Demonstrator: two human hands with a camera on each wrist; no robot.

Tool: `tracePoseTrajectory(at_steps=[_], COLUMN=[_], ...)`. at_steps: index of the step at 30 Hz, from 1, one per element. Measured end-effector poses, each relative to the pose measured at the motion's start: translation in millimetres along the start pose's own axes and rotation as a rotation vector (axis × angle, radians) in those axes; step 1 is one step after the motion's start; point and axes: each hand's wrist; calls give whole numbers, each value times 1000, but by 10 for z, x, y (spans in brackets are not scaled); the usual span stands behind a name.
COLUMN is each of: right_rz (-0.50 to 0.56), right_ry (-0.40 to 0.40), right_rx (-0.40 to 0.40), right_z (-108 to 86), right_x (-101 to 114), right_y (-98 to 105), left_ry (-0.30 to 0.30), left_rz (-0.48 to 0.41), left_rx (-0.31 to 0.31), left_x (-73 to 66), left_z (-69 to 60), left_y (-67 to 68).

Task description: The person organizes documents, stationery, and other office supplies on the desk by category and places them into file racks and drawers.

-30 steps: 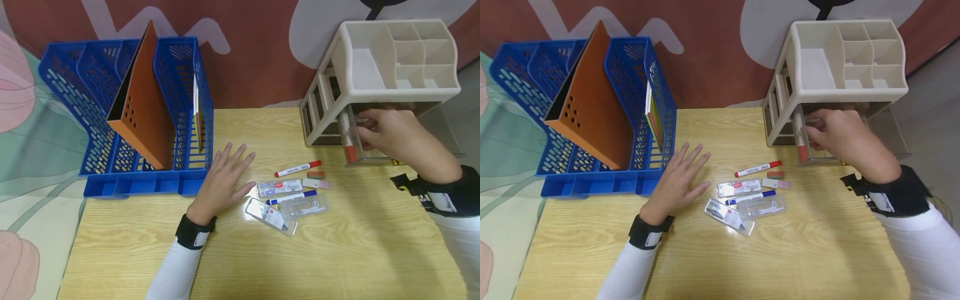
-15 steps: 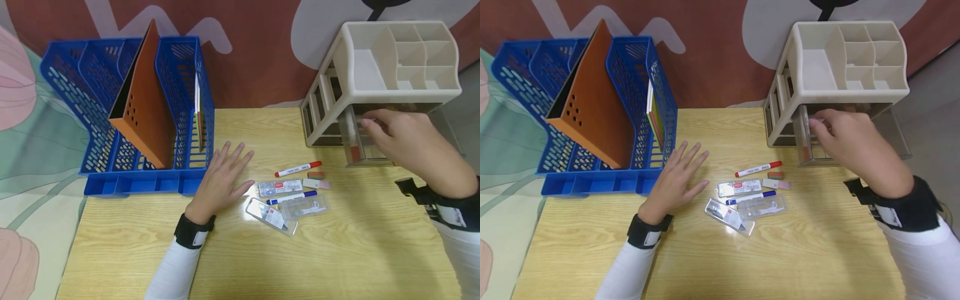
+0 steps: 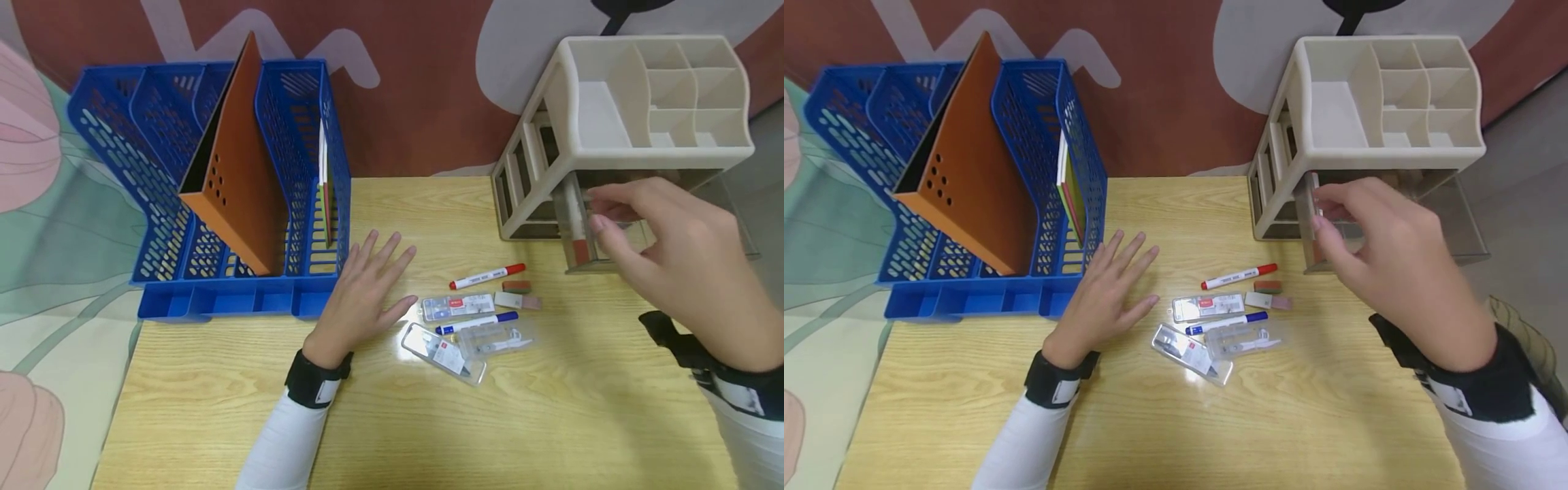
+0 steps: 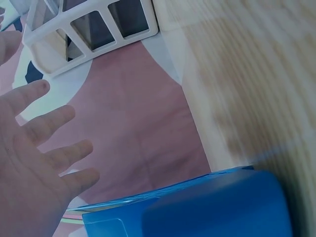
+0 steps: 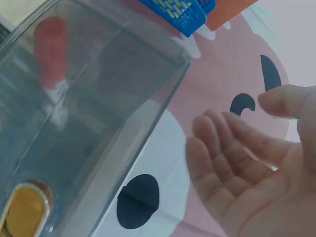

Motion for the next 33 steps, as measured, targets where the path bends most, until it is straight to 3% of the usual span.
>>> tracePoseTrajectory(at_steps=[9, 14, 19, 24, 33], right_rz=[5, 40, 96, 104, 106], right_ry=[191, 322, 443, 426, 376], right_rx=[-89, -85, -32, 49, 126], right_z=[-13, -7, -3, -64, -197], right_x=[56, 141, 225, 261, 252], right_y=[-101, -189, -309, -452, -827], left_ry=[6, -4, -13, -16, -8], left_rz=[11, 11, 24, 35, 41], left_rx=[4, 1, -7, -14, -15], left_x=[-21, -57, -94, -111, -104], left_z=[-14, -11, -16, -16, -22], left_y=[24, 57, 93, 106, 101])
Point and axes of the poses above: each hand's wrist, its own z-axis towards the middle knuckle, its own y-axis out of the back of the hand, x = y × z, and after that the axes turned 12 degrees about x, right-handed
